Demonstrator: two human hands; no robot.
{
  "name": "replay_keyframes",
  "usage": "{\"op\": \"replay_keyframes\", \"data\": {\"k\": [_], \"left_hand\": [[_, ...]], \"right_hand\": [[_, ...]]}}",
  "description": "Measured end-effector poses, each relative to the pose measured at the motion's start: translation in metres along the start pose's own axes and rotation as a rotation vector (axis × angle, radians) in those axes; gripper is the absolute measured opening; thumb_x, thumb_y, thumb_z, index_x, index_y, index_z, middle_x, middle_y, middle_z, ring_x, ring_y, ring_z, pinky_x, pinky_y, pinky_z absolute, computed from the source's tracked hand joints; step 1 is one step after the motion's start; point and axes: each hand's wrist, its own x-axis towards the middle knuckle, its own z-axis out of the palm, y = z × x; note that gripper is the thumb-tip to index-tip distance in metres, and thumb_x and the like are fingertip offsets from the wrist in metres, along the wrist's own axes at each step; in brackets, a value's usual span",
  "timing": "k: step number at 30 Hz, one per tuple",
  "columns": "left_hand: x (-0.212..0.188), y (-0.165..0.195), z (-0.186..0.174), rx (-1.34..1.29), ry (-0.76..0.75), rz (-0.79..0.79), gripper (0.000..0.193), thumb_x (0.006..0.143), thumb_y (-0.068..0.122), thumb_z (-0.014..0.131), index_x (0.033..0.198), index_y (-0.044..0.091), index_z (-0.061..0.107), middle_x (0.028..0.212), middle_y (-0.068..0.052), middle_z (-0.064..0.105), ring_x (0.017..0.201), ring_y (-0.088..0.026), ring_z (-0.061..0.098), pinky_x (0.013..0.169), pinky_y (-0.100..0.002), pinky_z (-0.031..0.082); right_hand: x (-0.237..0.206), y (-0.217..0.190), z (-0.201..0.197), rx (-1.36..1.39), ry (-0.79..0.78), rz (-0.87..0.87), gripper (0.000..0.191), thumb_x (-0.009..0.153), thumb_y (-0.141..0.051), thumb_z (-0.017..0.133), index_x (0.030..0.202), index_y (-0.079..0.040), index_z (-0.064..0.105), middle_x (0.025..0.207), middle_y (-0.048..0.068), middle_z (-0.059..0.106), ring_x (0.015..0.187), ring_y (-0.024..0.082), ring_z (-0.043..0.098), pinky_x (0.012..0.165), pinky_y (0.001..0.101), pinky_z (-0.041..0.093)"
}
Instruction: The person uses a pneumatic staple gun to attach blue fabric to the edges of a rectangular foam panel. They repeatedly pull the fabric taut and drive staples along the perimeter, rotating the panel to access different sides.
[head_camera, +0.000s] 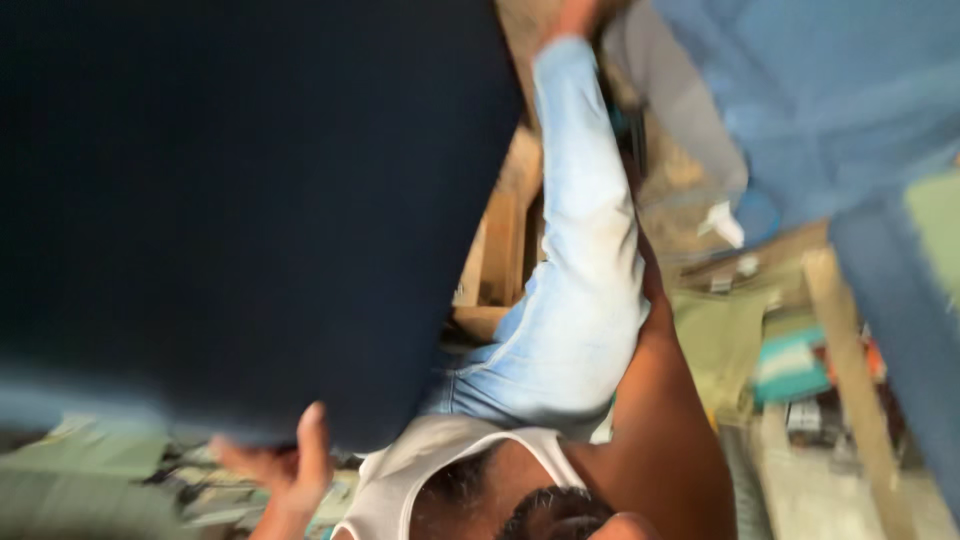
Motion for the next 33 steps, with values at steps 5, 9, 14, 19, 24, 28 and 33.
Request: {"op": "replay_keyframes", "data": {"k": [5,9,14,19,24,28,33], "left_hand": [[0.009,-0.032,0.016,-0.457,-0.077,-0.002,0.085,0.102,0.007,0.068,0.160,0.001,0.006,0.143,-0.016,0.046,0.122,-0.018,0.054,0.101,-0.030,0.048],[0.020,-0.032,0.025,-0.389,0.011,0.372,0.078,0.102,0.005,0.068,0.159,-0.005,0.016,0.146,-0.025,0.052,0.134,-0.030,0.056,0.116,-0.037,0.044],[0.036,-0.050,0.048,-0.443,0.078,0.526,0.083,0.097,0.012,0.069,0.160,-0.007,0.018,0.151,-0.028,0.052,0.141,-0.038,0.057,0.118,-0.042,0.045],[0.053,-0.032,0.074,-0.293,0.058,0.508,0.101,0.090,0.025,0.071,0.161,-0.005,0.007,0.161,-0.033,0.031,0.145,-0.045,0.042,0.118,-0.043,0.038],[0.030,-0.004,0.056,-0.320,0.156,0.734,0.105,0.094,0.037,0.080,0.158,-0.007,0.009,0.159,-0.038,0.027,0.146,-0.050,0.031,0.118,-0.049,0.030],[-0.050,0.000,0.043,-0.250,0.394,0.865,0.080,0.100,0.032,0.075,0.160,0.004,0.030,0.158,-0.028,0.042,0.147,-0.046,0.039,0.122,-0.051,0.033],[-0.132,0.028,0.032,-0.894,-0.521,0.896,0.047,0.105,0.024,0.065,0.146,0.002,0.052,0.126,-0.016,0.069,0.108,-0.022,0.070,0.082,-0.035,0.059]], "right_hand": [[-0.084,-0.062,-0.046,-0.257,-0.003,-0.105,0.039,0.082,-0.038,0.072,0.093,-0.001,0.074,0.082,0.012,0.070,0.071,0.025,0.065,0.068,0.0415,0.051],[-0.191,-0.055,-0.077,-0.359,-0.014,-0.172,0.042,0.080,-0.040,0.073,0.091,0.000,0.077,0.080,0.013,0.072,0.070,0.025,0.066,0.067,0.0415,0.052],[-0.250,-0.018,-0.087,-0.443,0.050,-0.239,0.044,0.078,-0.042,0.074,0.090,0.001,0.078,0.079,0.011,0.073,0.067,0.023,0.065,0.064,0.0409,0.051],[-0.282,-0.002,-0.100,-0.325,0.144,-0.483,0.035,0.077,-0.033,0.080,0.090,0.000,0.075,0.078,0.005,0.070,0.068,0.014,0.060,0.062,0.0345,0.049],[-0.377,-0.014,-0.138,0.048,0.056,-0.885,0.035,0.078,-0.019,0.081,0.103,0.003,0.071,0.090,0.006,0.069,0.075,0.014,0.062,0.066,0.0305,0.049],[-0.449,-0.036,-0.140,0.302,-0.205,-1.220,0.049,0.072,-0.011,0.073,0.118,0.005,0.068,0.114,0.016,0.073,0.096,0.023,0.072,0.088,0.0343,0.058],[-0.478,-0.091,-0.092,0.690,-0.811,-1.328,0.075,0.072,-0.019,0.076,0.138,0.009,0.053,0.122,0.023,0.067,0.089,0.031,0.067,0.086,0.0481,0.056]]}}
